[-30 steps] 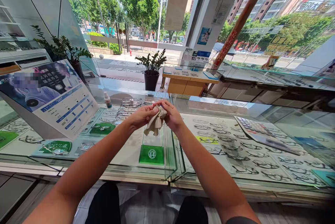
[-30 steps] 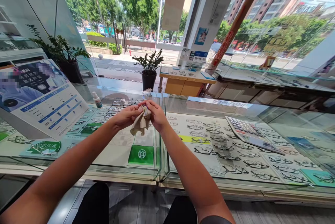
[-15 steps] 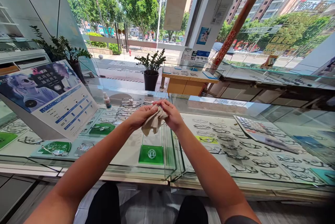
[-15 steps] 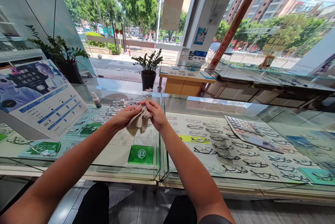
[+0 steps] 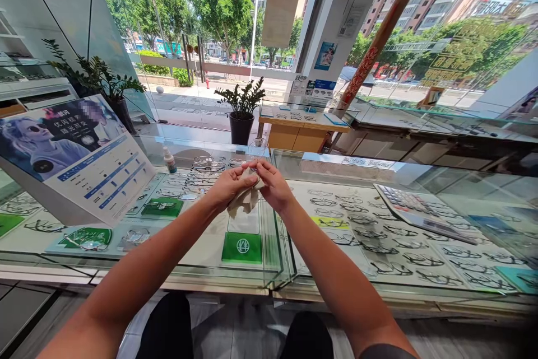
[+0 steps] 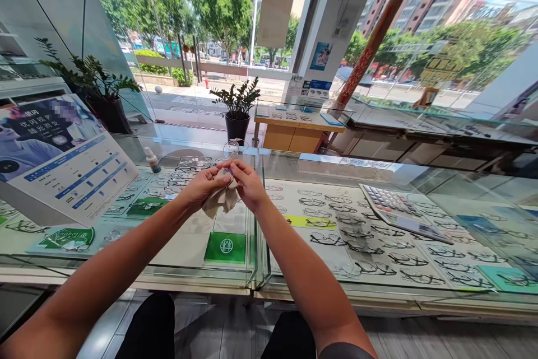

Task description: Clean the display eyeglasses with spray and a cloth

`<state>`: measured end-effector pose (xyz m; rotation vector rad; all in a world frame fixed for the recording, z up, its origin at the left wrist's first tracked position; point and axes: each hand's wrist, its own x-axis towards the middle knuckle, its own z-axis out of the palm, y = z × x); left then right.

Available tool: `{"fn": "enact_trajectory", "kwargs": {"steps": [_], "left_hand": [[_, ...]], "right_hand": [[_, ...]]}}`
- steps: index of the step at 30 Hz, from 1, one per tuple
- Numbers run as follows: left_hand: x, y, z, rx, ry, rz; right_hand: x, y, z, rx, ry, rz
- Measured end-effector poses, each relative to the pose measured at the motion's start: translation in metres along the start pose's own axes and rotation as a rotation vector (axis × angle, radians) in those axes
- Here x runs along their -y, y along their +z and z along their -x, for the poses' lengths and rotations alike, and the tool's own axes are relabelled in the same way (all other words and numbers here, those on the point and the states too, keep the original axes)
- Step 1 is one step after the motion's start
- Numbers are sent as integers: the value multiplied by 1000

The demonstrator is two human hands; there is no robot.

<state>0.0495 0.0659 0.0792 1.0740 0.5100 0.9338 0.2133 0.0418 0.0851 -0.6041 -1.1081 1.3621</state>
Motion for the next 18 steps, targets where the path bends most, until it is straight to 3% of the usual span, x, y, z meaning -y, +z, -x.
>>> {"fn": "enact_trajectory", "kwargs": {"steps": [11, 18], "left_hand": [[1, -12, -2, 61, -54, -175], [-1, -15, -1, 184, -66, -189]], "right_hand": [[0, -1, -1, -18, -16, 23], [3, 2, 1, 4, 6, -1]]}}
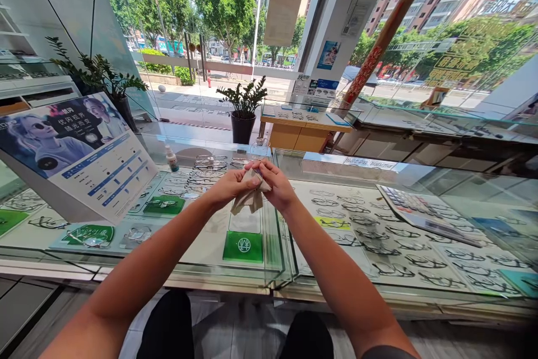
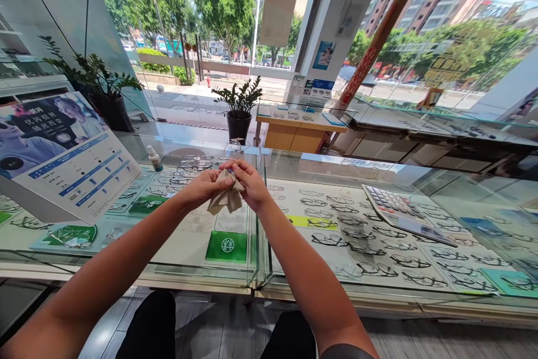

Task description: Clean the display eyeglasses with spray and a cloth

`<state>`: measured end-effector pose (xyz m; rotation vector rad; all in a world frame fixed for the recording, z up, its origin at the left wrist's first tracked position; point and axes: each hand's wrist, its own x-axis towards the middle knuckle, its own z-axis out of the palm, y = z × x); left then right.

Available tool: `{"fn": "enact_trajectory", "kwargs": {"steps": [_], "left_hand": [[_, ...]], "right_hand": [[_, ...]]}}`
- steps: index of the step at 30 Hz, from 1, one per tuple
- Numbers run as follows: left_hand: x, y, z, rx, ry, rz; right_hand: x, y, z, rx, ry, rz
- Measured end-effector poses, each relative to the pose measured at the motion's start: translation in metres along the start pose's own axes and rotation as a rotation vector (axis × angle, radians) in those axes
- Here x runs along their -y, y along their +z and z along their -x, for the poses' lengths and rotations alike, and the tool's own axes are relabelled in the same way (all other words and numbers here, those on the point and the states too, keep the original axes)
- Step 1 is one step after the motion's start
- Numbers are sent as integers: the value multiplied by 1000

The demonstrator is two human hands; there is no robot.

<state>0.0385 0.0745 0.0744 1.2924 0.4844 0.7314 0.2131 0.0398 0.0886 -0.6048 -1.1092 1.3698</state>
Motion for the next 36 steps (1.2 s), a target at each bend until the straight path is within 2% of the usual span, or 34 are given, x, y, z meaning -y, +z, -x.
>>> {"fn": "enact_trajectory", "kwargs": {"steps": [7, 15, 29, 36], "left_hand": [[-2, 11, 2, -108, 107, -55], [3, 13, -1, -137, 97, 9], [-1, 14, -2, -198, 80, 32], [0, 15, -3, -229, 66, 19]], "right_hand": [[-4, -2, -1, -9, 5, 21], [-3, -1, 0, 4, -11, 70], [-7, 2, -1, -1, -22, 100], [-11, -3, -3, 42, -41, 129]]}}
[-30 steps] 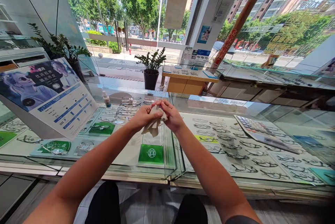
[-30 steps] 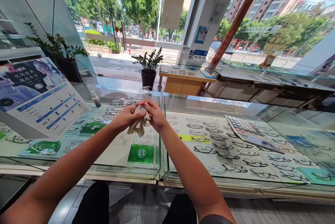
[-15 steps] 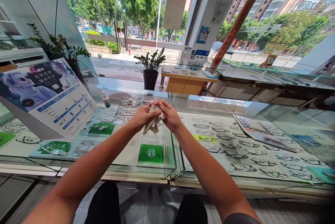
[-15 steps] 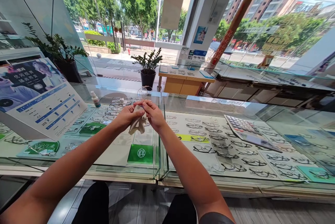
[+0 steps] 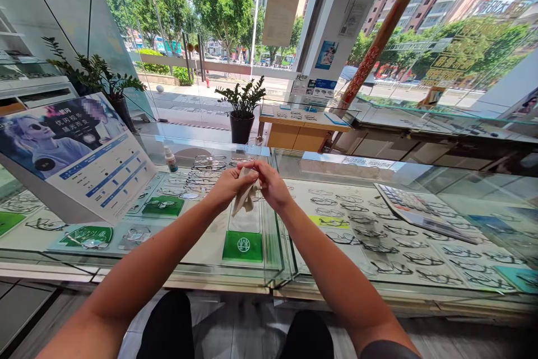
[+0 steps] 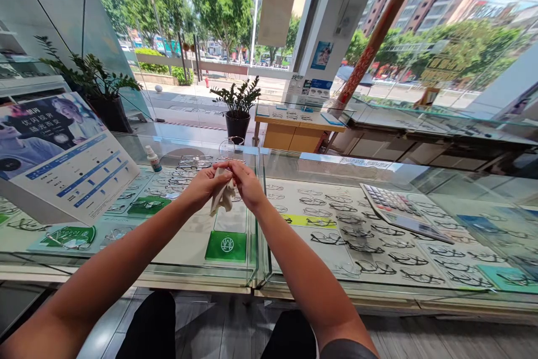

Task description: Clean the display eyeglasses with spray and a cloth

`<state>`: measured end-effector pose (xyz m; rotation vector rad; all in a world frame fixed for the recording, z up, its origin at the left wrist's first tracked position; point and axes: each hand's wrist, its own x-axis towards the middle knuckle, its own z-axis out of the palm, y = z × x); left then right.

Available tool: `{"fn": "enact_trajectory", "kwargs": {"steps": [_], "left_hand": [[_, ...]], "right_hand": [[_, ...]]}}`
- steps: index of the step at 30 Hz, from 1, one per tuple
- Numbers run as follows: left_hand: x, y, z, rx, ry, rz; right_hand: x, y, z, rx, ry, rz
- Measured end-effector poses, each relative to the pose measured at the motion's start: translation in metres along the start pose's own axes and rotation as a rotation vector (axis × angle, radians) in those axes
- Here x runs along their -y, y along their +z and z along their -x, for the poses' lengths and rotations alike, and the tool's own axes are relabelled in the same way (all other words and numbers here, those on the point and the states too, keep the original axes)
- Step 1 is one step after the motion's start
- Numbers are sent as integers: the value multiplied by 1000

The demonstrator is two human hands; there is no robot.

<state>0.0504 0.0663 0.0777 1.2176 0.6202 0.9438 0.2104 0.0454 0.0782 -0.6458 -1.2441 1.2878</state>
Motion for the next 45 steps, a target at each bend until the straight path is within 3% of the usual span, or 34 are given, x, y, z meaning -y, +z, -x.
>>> {"fn": "enact_trajectory", "kwargs": {"steps": [14, 27, 33, 45], "left_hand": [[8, -2, -9, -24, 48, 70], [9, -4, -8, 68, 49, 168], [9, -5, -7, 56, 41, 191], [5, -6, -5, 202, 14, 72]], "right_hand": [[-1, 7, 1, -50, -4, -43], [0, 5, 0, -103, 8, -53], [3, 1, -1, -103, 25, -64], [1, -10, -6, -152, 60, -84]]}}
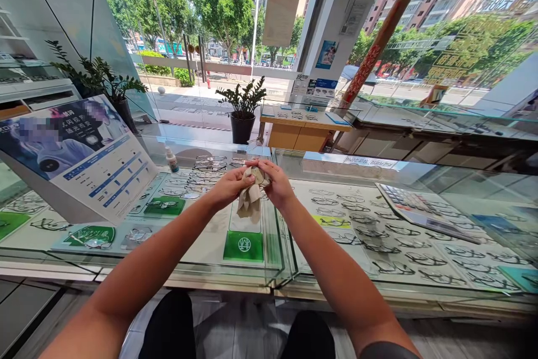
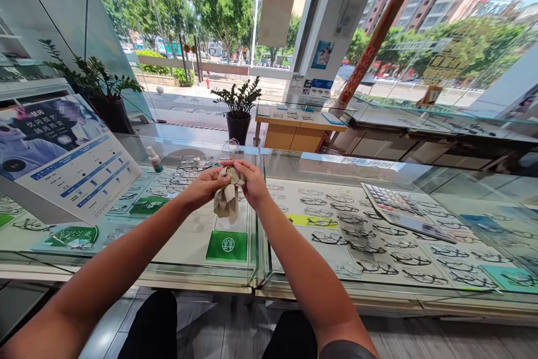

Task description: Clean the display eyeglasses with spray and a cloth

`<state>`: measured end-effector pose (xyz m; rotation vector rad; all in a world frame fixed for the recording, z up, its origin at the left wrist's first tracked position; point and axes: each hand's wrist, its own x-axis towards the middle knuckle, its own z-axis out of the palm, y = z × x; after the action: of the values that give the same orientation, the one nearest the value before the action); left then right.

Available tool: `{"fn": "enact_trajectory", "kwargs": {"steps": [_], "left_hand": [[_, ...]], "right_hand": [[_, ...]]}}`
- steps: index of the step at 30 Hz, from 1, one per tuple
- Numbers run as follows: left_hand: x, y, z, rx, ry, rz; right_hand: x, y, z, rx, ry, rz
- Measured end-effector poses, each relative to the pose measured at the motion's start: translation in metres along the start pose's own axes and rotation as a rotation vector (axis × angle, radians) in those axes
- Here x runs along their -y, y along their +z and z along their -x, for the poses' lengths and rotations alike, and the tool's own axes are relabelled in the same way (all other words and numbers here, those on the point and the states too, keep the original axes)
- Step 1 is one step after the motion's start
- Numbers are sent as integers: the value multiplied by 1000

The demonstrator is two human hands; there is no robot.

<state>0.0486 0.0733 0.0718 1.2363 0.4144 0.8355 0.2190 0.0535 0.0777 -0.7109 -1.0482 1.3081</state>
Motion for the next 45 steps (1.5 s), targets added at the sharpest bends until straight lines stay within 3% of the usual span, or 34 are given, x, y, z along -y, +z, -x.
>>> {"fn": "enact_trajectory", "kwargs": {"steps": [8, 14, 20, 35, 45], "left_hand": [[-5, -12, -8, -205, 112, -83], [-11, -13, -7, -199, 170, -139], [-7, -12, -6, -211, 159, -185], [-13, -21, -10, -232, 155, 60], [-18, -17, -8, -191, 154, 106]], "right_hand": [[4, -8, -7, -75, -111, 52], [-2, -4, -3, -45, -211, 247], [-6, -1, 0, -1, -221, 287], [-4, 1, -1, 82, -133, 304], [-6, 1, 0, 114, -114, 315]]}}
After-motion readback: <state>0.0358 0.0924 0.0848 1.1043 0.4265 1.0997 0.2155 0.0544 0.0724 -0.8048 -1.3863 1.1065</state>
